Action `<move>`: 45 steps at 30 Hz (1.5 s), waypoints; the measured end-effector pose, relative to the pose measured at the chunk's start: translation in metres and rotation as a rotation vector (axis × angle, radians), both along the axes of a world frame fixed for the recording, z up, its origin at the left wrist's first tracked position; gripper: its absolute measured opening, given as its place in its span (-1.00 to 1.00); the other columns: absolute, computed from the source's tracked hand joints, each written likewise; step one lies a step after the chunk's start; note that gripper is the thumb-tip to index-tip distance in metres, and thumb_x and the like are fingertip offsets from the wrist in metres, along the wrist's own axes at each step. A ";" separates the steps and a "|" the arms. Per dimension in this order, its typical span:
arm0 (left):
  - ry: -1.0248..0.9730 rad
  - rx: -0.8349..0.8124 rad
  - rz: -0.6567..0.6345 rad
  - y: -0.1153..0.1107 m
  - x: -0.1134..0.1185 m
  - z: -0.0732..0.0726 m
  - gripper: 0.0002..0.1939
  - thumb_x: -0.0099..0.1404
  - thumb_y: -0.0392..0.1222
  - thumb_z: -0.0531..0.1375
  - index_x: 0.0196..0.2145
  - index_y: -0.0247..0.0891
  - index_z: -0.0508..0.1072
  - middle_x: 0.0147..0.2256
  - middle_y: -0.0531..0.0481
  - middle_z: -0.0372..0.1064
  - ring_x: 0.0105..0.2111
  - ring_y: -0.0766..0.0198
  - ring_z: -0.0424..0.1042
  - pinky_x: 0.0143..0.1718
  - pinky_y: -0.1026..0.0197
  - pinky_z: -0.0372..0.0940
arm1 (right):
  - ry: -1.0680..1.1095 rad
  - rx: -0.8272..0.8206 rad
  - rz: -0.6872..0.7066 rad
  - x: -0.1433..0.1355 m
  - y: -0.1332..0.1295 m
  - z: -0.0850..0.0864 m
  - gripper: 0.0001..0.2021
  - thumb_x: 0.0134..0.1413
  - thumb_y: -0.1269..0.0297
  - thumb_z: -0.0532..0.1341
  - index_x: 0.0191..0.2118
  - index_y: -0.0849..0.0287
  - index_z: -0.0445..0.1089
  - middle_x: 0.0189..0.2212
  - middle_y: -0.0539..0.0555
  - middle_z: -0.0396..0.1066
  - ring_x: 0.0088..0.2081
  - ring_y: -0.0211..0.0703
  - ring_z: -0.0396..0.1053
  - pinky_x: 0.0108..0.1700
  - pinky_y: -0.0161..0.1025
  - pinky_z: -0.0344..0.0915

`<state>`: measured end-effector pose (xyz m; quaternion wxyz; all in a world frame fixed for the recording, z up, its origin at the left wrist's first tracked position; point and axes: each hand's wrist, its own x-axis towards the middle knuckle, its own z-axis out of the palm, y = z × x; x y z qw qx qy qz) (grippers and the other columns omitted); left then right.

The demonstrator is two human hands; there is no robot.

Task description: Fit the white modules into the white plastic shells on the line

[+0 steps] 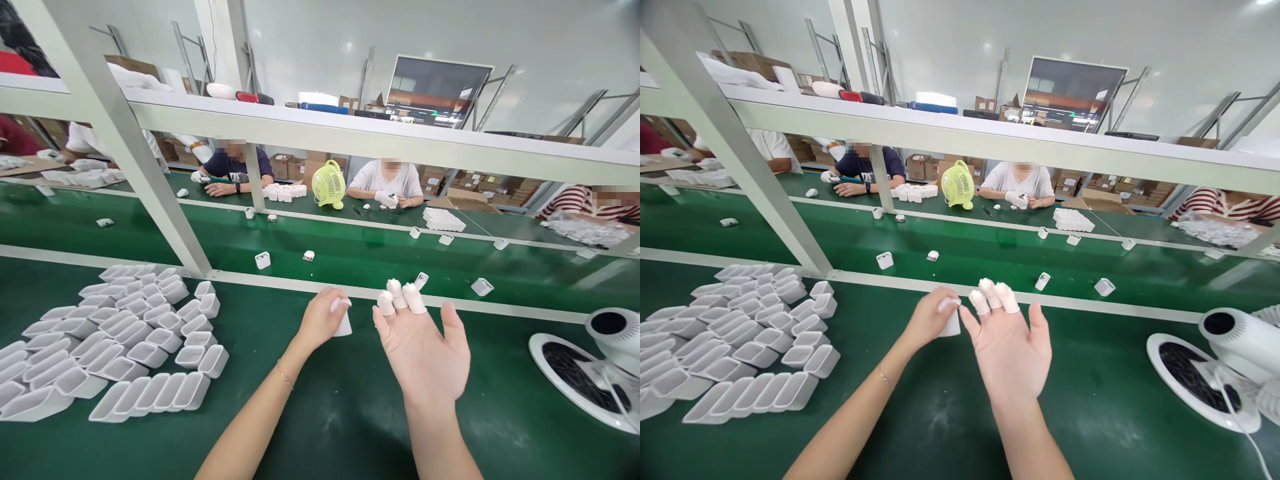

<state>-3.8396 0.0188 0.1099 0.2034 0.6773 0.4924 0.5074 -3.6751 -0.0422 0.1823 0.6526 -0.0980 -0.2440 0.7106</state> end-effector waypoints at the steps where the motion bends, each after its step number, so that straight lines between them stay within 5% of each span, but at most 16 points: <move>1: 0.029 -0.008 0.018 0.005 -0.004 -0.017 -0.93 0.18 -0.18 0.22 -0.37 -0.21 0.46 -0.35 0.00 0.40 -0.28 0.19 0.38 -0.20 0.18 0.28 | -0.115 0.079 -0.088 0.000 0.008 -0.003 -0.65 0.14 -0.06 0.08 -0.20 0.06 0.46 -0.11 0.05 0.45 -0.12 -0.14 0.42 -0.04 -0.09 0.43; 4: 0.075 -0.018 0.183 0.018 -0.018 -0.059 -0.89 0.22 -0.29 0.12 -0.31 -0.24 0.45 -0.25 -0.09 0.39 -0.20 0.12 0.35 -0.13 0.07 0.28 | -0.647 0.302 -0.397 -0.007 0.055 -0.022 -0.59 0.09 -0.12 0.09 -0.12 0.06 0.40 -0.08 0.07 0.44 -0.04 -0.07 0.39 0.08 0.01 0.32; 7: 0.107 -0.008 0.303 0.030 -0.032 -0.079 -0.83 0.28 -0.33 0.03 -0.31 -0.24 0.41 -0.26 -0.11 0.37 -0.18 0.11 0.32 -0.13 0.06 0.28 | -0.980 0.270 -0.372 -0.023 0.124 -0.050 -0.59 0.13 -0.02 0.15 -0.03 0.15 0.37 -0.02 0.17 0.41 0.02 0.00 0.35 0.16 0.08 0.21; 11: 0.156 0.009 0.348 0.039 -0.043 -0.081 -0.83 0.28 -0.37 0.02 -0.33 -0.22 0.39 -0.30 -0.06 0.37 -0.21 0.12 0.33 -0.15 0.09 0.28 | -1.439 0.162 -0.327 -0.054 0.205 -0.090 -0.72 0.19 0.17 0.24 -0.06 0.23 0.39 0.04 0.16 0.34 0.11 0.02 0.26 0.17 0.13 0.17; 15: 0.186 0.007 0.370 0.043 -0.047 -0.083 -0.83 0.27 -0.40 0.03 -0.33 -0.24 0.39 -0.30 -0.07 0.38 -0.22 0.10 0.34 -0.17 0.07 0.30 | -1.756 0.079 -0.323 -0.092 0.248 -0.119 -0.68 0.23 0.18 0.21 0.04 0.21 0.33 0.10 0.16 0.27 0.10 0.03 0.26 0.13 0.13 0.22; 21: 0.223 -0.018 0.359 0.044 -0.050 -0.085 -0.79 0.25 -0.44 0.04 -0.24 -0.25 0.41 -0.24 -0.10 0.40 -0.18 0.08 0.36 -0.16 0.06 0.33 | -1.904 0.215 -0.303 -0.120 0.295 -0.130 -0.61 0.24 0.18 0.21 0.12 0.20 0.27 0.13 0.17 0.23 0.11 0.05 0.25 0.13 0.14 0.23; 29: 0.191 -0.105 0.337 0.044 -0.047 -0.084 -0.81 0.26 -0.44 0.07 -0.25 -0.26 0.43 -0.23 -0.06 0.42 -0.19 0.10 0.35 -0.14 0.04 0.29 | -1.992 0.383 -0.215 -0.067 0.323 -0.135 -0.65 0.27 0.18 0.18 0.10 0.20 0.28 0.07 0.17 0.28 0.01 -0.04 0.34 0.02 0.03 0.35; 35: 0.202 -0.156 0.319 0.044 -0.047 -0.082 -0.82 0.28 -0.43 0.08 -0.24 -0.27 0.43 -0.20 -0.04 0.43 -0.16 0.10 0.34 -0.14 0.05 0.25 | -2.085 0.520 -0.156 -0.048 0.325 -0.144 -0.62 0.24 0.18 0.21 0.13 0.14 0.28 0.21 0.17 0.15 0.18 0.07 0.18 0.19 0.16 0.16; 40: 0.223 -0.178 0.304 0.043 -0.047 -0.080 -0.83 0.29 -0.42 0.08 -0.26 -0.25 0.44 -0.20 -0.03 0.43 -0.15 0.10 0.34 -0.15 0.06 0.22 | -2.174 0.507 -0.239 -0.044 0.326 -0.151 -0.60 0.23 0.16 0.21 0.14 0.12 0.27 0.24 0.17 0.09 0.22 0.11 0.10 0.23 0.22 0.07; 45: 0.247 -0.173 0.295 0.041 -0.047 -0.078 -0.83 0.30 -0.41 0.07 -0.27 -0.25 0.44 -0.20 -0.03 0.43 -0.15 0.10 0.34 -0.16 0.06 0.21 | -2.212 0.593 -0.336 -0.036 0.323 -0.150 -0.67 0.24 0.16 0.20 0.07 0.17 0.33 0.16 0.16 0.21 0.15 0.04 0.22 0.16 0.13 0.19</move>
